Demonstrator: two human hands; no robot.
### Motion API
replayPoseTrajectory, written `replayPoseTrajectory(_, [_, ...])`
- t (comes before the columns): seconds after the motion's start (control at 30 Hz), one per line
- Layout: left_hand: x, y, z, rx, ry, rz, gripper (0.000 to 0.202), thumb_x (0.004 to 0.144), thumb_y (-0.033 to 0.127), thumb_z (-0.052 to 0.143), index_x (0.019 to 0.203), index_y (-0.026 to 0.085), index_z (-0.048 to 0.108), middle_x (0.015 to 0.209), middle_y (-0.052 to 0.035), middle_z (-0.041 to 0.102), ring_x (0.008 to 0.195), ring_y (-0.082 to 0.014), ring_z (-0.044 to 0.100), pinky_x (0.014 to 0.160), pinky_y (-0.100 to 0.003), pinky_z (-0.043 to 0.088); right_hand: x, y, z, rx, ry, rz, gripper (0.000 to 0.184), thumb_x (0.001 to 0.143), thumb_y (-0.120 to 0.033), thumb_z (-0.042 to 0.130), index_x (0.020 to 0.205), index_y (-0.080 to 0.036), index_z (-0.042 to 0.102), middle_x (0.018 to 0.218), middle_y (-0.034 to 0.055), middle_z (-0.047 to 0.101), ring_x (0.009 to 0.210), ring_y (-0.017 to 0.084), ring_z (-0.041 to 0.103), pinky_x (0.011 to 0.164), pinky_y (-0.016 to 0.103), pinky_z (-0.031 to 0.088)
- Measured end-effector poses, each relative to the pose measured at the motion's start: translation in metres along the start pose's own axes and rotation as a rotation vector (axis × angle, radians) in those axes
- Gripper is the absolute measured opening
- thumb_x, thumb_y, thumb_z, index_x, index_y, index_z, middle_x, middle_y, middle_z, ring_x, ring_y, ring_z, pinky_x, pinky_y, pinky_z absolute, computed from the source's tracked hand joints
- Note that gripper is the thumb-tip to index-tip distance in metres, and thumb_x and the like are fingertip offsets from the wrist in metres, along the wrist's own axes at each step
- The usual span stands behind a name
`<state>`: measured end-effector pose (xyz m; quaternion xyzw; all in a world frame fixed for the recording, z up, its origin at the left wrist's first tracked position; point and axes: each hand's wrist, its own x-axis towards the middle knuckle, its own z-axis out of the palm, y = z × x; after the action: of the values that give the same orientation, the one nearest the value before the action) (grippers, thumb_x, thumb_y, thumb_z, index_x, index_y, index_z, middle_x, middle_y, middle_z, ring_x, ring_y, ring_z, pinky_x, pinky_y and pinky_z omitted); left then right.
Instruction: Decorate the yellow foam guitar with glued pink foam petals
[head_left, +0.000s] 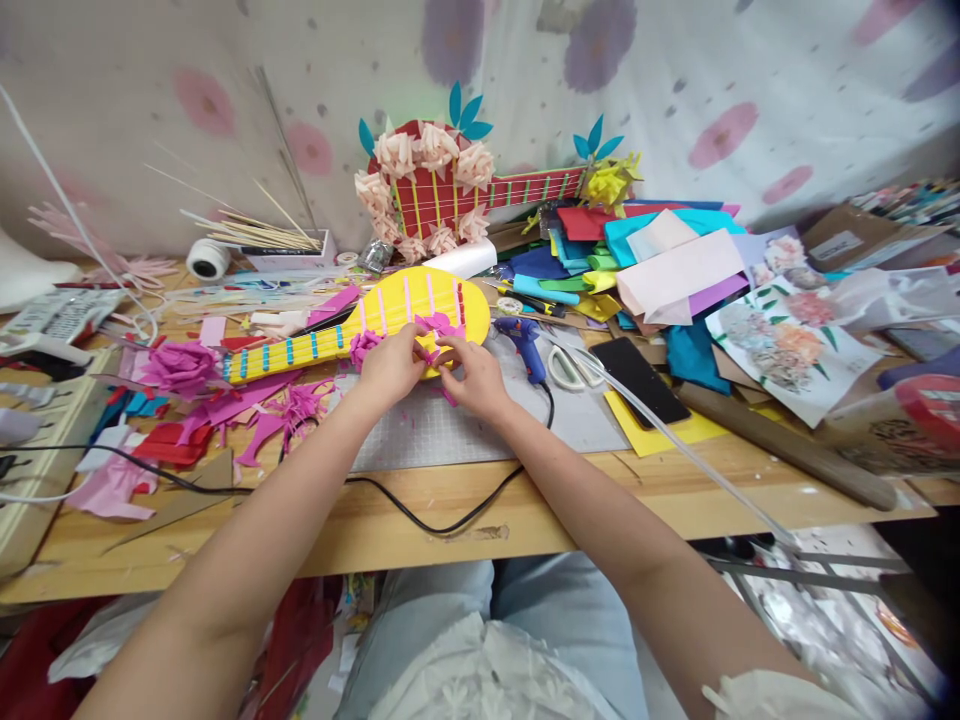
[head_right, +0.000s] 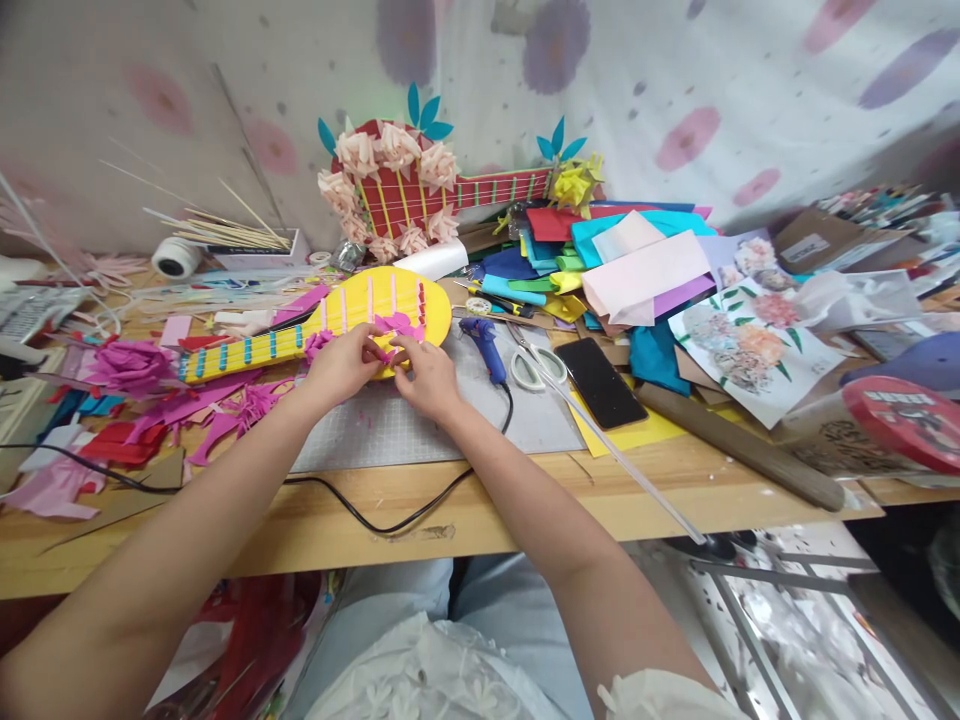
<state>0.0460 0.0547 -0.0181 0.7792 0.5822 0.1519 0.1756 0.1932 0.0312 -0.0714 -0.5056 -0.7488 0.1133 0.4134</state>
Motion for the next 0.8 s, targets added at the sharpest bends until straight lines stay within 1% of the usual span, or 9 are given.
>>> replayPoseTrajectory(0.13, [-0.002, -0.002, -0.001, -0.038, 0.012, 0.01, 0.043, 0.074, 0.017, 0.054, 0.117, 0.022, 0.048, 0.105, -0.0034, 0.068, 0.093, -0.0173, 0.062, 0.072, -0.027, 0.042, -0.003, 0.003, -0.003, 0.11, 0.028, 0.02, 0.036, 0.074, -0.015, 0.048, 0.11, -0.021, 0.052, 0.085, 0.002, 0.069, 0.08, 0.018, 0.062, 0.078, 0.034, 0.046])
replayPoseTrajectory(0.27, [-0.003, -0.002, -0.002, -0.075, 0.023, 0.018, 0.045, 0.074, 0.016, 0.053, 0.119, 0.021, 0.046, 0.104, -0.0038, 0.068, 0.091, -0.0174, 0.062, 0.071, -0.027, 0.042, -0.004, 0.002, -0.006, 0.183, 0.042, 0.063, 0.035, 0.075, -0.017, 0.047, 0.109, -0.021, 0.052, 0.084, 0.0017, 0.068, 0.075, 0.016, 0.062, 0.074, 0.031, 0.047])
replayPoseTrajectory(0.4, [-0.003, -0.001, -0.004, -0.071, 0.01, 0.014, 0.046, 0.073, 0.016, 0.054, 0.118, 0.021, 0.046, 0.104, -0.0039, 0.068, 0.089, -0.0176, 0.063, 0.069, -0.027, 0.042, -0.004, 0.003, -0.006, 0.185, 0.048, 0.039, 0.034, 0.074, -0.016, 0.047, 0.107, -0.02, 0.052, 0.084, 0.0025, 0.067, 0.074, 0.015, 0.06, 0.073, 0.031, 0.047])
replayPoseTrajectory(0.53, [-0.004, 0.002, -0.013, -0.019, -0.003, -0.037, 0.044, 0.071, 0.022, 0.058, 0.114, 0.025, 0.05, 0.104, -0.0003, 0.069, 0.091, -0.019, 0.062, 0.07, -0.029, 0.042, -0.008, 0.008, -0.007, 0.13, 0.151, 0.053, 0.031, 0.072, -0.012, 0.042, 0.099, -0.019, 0.055, 0.089, 0.0055, 0.063, 0.071, 0.015, 0.056, 0.07, 0.031, 0.047])
replayPoseTrajectory(0.63, [-0.004, 0.002, -0.022, -0.004, 0.041, -0.071, 0.038, 0.072, 0.029, 0.058, 0.11, 0.028, 0.053, 0.104, 0.002, 0.069, 0.093, -0.019, 0.061, 0.072, -0.029, 0.042, -0.012, 0.015, -0.012, 0.108, 0.187, 0.06, 0.029, 0.071, -0.01, 0.041, 0.093, -0.019, 0.056, 0.088, 0.0053, 0.059, 0.069, 0.015, 0.054, 0.068, 0.031, 0.046])
replayPoseTrajectory(0.7, [-0.002, 0.002, -0.028, -0.011, 0.087, -0.095, 0.036, 0.072, 0.029, 0.057, 0.107, 0.028, 0.054, 0.104, 0.0023, 0.069, 0.093, -0.0187, 0.062, 0.072, -0.029, 0.043, -0.015, 0.021, -0.018, 0.105, 0.166, 0.058, 0.021, 0.074, -0.014, 0.045, 0.092, -0.02, 0.056, 0.085, 0.0045, 0.057, 0.066, 0.014, 0.052, 0.066, 0.031, 0.046])
replayPoseTrajectory(0.77, [0.001, 0.0, -0.032, -0.015, 0.141, -0.129, 0.032, 0.072, 0.026, 0.055, 0.105, 0.027, 0.056, 0.103, 0.0021, 0.069, 0.09, -0.0186, 0.062, 0.072, -0.03, 0.043, -0.018, 0.028, -0.025, 0.077, 0.155, 0.057, 0.01, 0.077, -0.024, 0.053, 0.086, -0.02, 0.055, 0.082, 0.0035, 0.056, 0.064, 0.014, 0.05, 0.063, 0.03, 0.044])
replayPoseTrajectory(0.8, [0.002, -0.001, -0.033, -0.015, 0.168, -0.145, 0.03, 0.073, 0.026, 0.054, 0.103, 0.027, 0.057, 0.102, 0.0017, 0.069, 0.089, -0.0188, 0.062, 0.071, -0.03, 0.043, -0.019, 0.032, -0.029, 0.056, 0.159, 0.058, 0.01, 0.078, -0.029, 0.056, 0.082, -0.02, 0.054, 0.08, 0.0031, 0.055, 0.063, 0.014, 0.049, 0.063, 0.029, 0.044])
